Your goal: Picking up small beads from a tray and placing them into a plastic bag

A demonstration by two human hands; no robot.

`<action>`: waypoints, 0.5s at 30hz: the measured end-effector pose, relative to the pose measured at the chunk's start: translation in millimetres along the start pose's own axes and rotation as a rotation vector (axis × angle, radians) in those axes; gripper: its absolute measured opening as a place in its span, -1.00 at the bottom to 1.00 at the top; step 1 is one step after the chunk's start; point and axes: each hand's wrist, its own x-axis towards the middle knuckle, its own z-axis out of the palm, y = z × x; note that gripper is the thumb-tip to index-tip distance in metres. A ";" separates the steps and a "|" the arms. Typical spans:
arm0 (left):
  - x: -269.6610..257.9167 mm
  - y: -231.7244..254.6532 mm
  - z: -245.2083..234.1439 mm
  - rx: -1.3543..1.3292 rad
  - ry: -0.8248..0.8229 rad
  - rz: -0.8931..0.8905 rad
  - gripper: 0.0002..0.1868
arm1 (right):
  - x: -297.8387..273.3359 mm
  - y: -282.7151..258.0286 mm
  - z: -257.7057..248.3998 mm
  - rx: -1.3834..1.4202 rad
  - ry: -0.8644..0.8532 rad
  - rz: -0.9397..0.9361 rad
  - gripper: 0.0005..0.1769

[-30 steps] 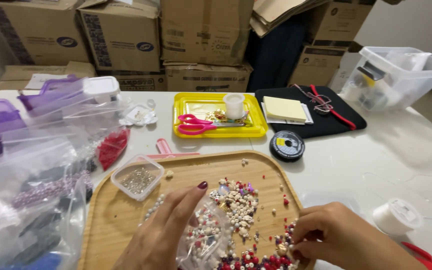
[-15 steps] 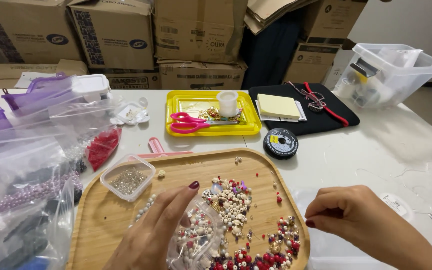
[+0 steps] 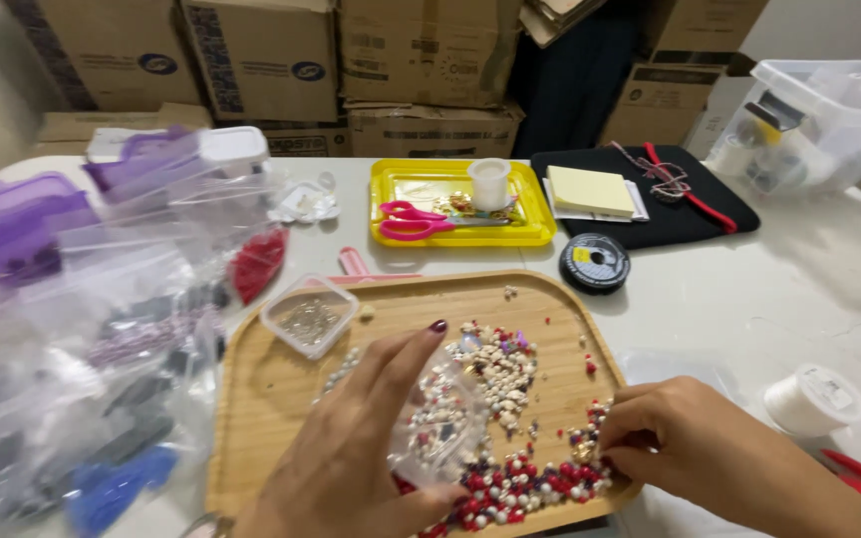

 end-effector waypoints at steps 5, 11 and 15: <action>-3.3 1.8 -0.5 0.032 0.022 0.120 0.25 | 4.2 -2.9 3.9 -0.077 0.036 0.034 -0.91; -3.8 1.5 -3.0 0.027 0.086 0.223 0.25 | -0.8 -38.1 -13.5 0.395 0.355 -0.068 -0.94; -4.8 0.2 -1.8 0.025 0.120 0.246 0.21 | 9.0 -117.7 -20.7 0.416 0.570 -0.496 -0.95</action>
